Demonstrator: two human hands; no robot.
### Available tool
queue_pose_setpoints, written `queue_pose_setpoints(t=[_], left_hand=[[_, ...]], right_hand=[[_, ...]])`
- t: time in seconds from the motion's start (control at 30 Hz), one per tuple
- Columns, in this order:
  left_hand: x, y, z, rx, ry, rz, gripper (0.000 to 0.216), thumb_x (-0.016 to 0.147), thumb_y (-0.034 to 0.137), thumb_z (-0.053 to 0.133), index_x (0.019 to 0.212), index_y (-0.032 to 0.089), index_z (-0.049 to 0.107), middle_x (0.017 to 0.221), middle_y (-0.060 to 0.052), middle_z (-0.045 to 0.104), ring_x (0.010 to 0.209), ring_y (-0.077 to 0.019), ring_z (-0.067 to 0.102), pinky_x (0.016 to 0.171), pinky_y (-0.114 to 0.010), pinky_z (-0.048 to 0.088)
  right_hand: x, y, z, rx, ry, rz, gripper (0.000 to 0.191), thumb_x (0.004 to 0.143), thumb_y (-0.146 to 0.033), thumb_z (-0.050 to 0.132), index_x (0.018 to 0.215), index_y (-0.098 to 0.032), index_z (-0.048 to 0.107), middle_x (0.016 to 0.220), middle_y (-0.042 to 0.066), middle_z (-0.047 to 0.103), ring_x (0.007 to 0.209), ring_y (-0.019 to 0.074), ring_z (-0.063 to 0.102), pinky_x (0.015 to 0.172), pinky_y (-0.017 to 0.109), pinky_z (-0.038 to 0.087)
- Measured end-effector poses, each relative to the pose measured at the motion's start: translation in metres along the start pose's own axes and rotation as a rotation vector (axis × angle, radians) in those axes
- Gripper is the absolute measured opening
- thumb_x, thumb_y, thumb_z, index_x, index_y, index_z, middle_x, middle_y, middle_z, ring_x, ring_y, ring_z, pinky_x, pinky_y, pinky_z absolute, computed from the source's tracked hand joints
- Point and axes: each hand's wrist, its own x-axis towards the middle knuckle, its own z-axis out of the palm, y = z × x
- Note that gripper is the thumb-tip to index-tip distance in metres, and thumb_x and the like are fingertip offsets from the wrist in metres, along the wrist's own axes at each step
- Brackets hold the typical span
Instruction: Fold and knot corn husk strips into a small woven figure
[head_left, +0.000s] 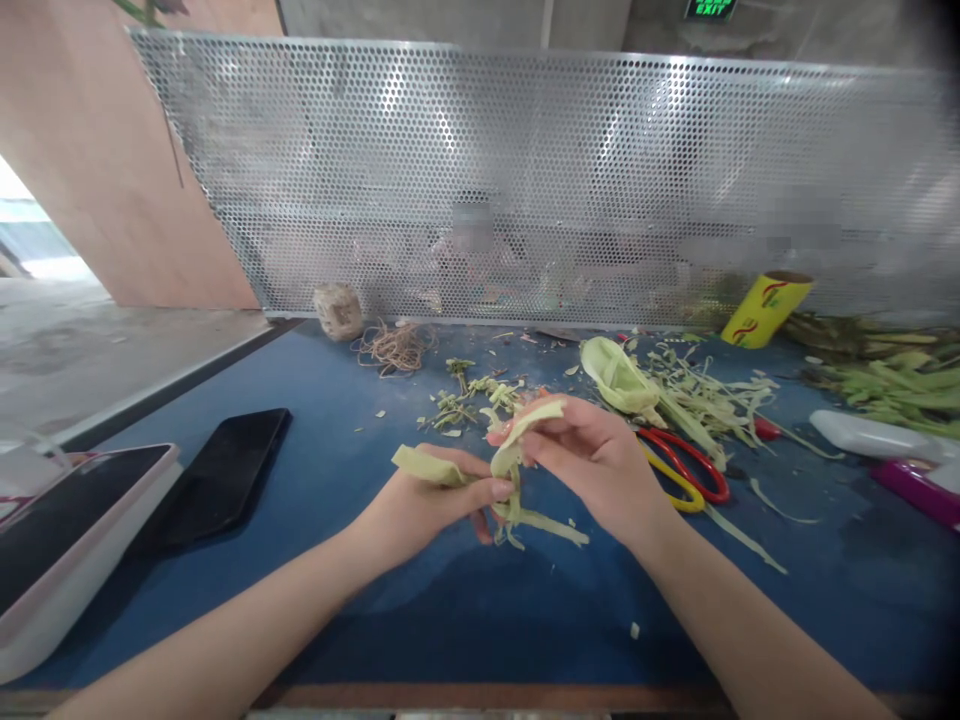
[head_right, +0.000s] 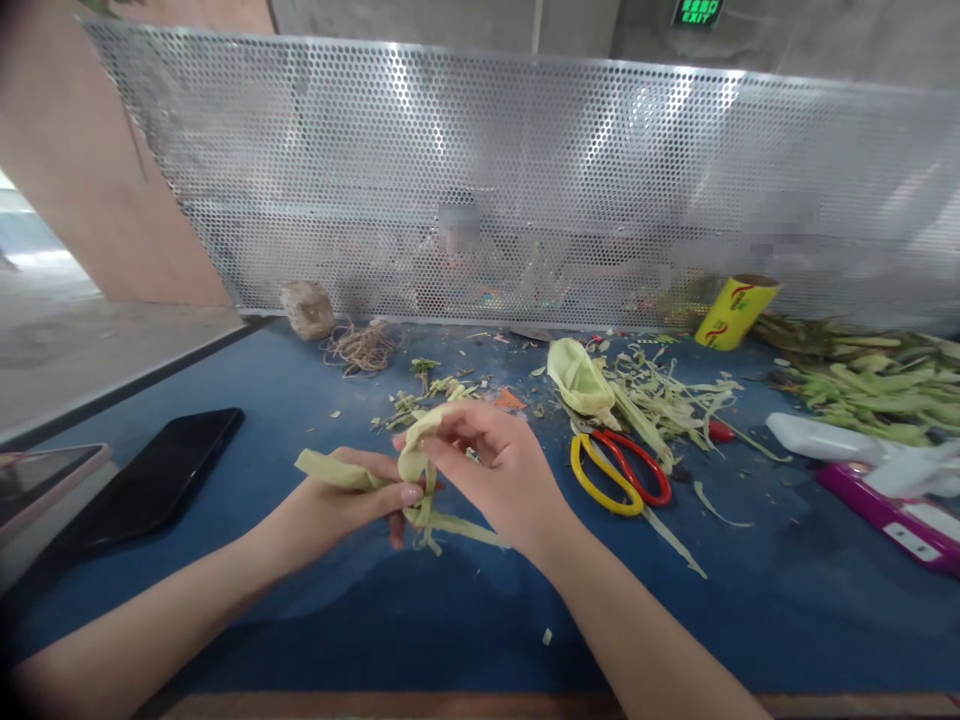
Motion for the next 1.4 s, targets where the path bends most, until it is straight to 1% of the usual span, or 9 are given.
queue_pose_setpoints(t=[0.1,0.23,0.33,0.47,0.67,0.97,1.17,1.3,1.4], left_hand=[[0.0,0.001,-0.001,-0.008,0.004,-0.01,0.017,0.069,0.026,0.066,0.06,0.012,0.066,0.053,0.0,0.063,0.042,-0.0104,0.058,0.045,-0.02,0.048],[-0.001,0.001,-0.001,-0.038,0.007,-0.002,0.017,0.07,0.027,0.065,0.063,0.012,0.067,0.054,0.0,0.064,0.042,-0.0096,0.058,0.045,-0.02,0.048],[-0.002,-0.001,0.0,-0.11,0.021,-0.01,0.014,0.07,0.023,0.064,0.062,0.012,0.066,0.053,0.001,0.063,0.043,-0.0091,0.058,0.046,-0.019,0.048],[-0.002,-0.002,-0.001,-0.17,0.051,-0.064,0.011,0.07,0.021,0.062,0.064,0.012,0.064,0.055,0.001,0.064,0.041,-0.0094,0.057,0.045,-0.021,0.047],[-0.002,0.002,-0.001,-0.229,0.011,-0.135,0.013,0.071,0.024,0.061,0.072,0.011,0.064,0.063,-0.002,0.066,0.047,-0.0116,0.059,0.049,-0.024,0.05],[0.0,0.0,0.0,-0.267,0.027,-0.096,0.022,0.069,0.032,0.065,0.065,0.011,0.064,0.059,-0.003,0.063,0.052,-0.0129,0.058,0.049,-0.025,0.052],[-0.001,0.0,0.001,-0.307,-0.012,-0.064,0.026,0.074,0.035,0.059,0.073,0.01,0.065,0.063,-0.004,0.063,0.06,-0.0153,0.059,0.05,-0.026,0.052],[-0.003,0.002,0.001,-0.317,-0.011,-0.05,0.016,0.066,0.022,0.068,0.077,0.011,0.068,0.067,-0.004,0.066,0.065,-0.0168,0.061,0.052,-0.026,0.054],[-0.002,0.0,0.001,-0.309,-0.009,-0.057,0.024,0.057,0.006,0.071,0.079,0.014,0.068,0.066,-0.002,0.068,0.064,-0.0164,0.062,0.053,-0.026,0.054]], right_hand=[[-0.002,0.0,-0.003,-0.153,-0.063,-0.152,0.017,0.08,-0.015,0.052,0.082,-0.025,0.065,0.08,0.0,0.062,0.074,0.0127,0.058,0.07,0.028,0.047],[-0.003,-0.003,-0.007,-0.408,-0.27,-0.297,0.034,0.084,-0.011,0.043,0.109,-0.028,0.06,0.084,0.002,0.054,0.074,0.0112,0.053,0.068,0.026,0.045],[-0.004,-0.003,-0.01,-0.528,-0.335,-0.336,0.03,0.083,-0.018,0.05,0.11,-0.024,0.06,0.081,0.002,0.05,0.073,0.0114,0.051,0.066,0.024,0.045],[-0.003,0.002,-0.012,-0.601,-0.327,-0.391,0.02,0.082,-0.019,0.053,0.096,-0.022,0.067,0.081,0.003,0.052,0.07,0.0097,0.051,0.059,0.021,0.044],[-0.001,0.003,-0.013,-0.59,-0.276,-0.46,0.019,0.08,-0.009,0.053,0.088,-0.018,0.067,0.084,0.004,0.063,0.078,0.01,0.057,0.07,0.022,0.047],[-0.002,0.0,-0.013,-0.643,-0.254,-0.42,0.004,0.077,-0.017,0.06,0.075,-0.019,0.063,0.078,0.001,0.063,0.076,0.0105,0.057,0.073,0.022,0.046],[-0.003,0.006,-0.009,-0.678,-0.118,-0.378,0.007,0.076,-0.013,0.059,0.078,-0.019,0.057,0.076,0.0,0.061,0.073,0.01,0.057,0.069,0.02,0.046],[-0.002,0.006,-0.012,-0.712,-0.158,-0.428,0.006,0.078,-0.014,0.057,0.079,-0.019,0.058,0.079,0.001,0.061,0.076,0.0104,0.057,0.073,0.022,0.046],[-0.001,0.004,-0.017,-0.762,-0.235,-0.489,0.008,0.081,-0.015,0.054,0.082,-0.019,0.06,0.083,0.003,0.061,0.081,0.0115,0.057,0.076,0.023,0.046]])
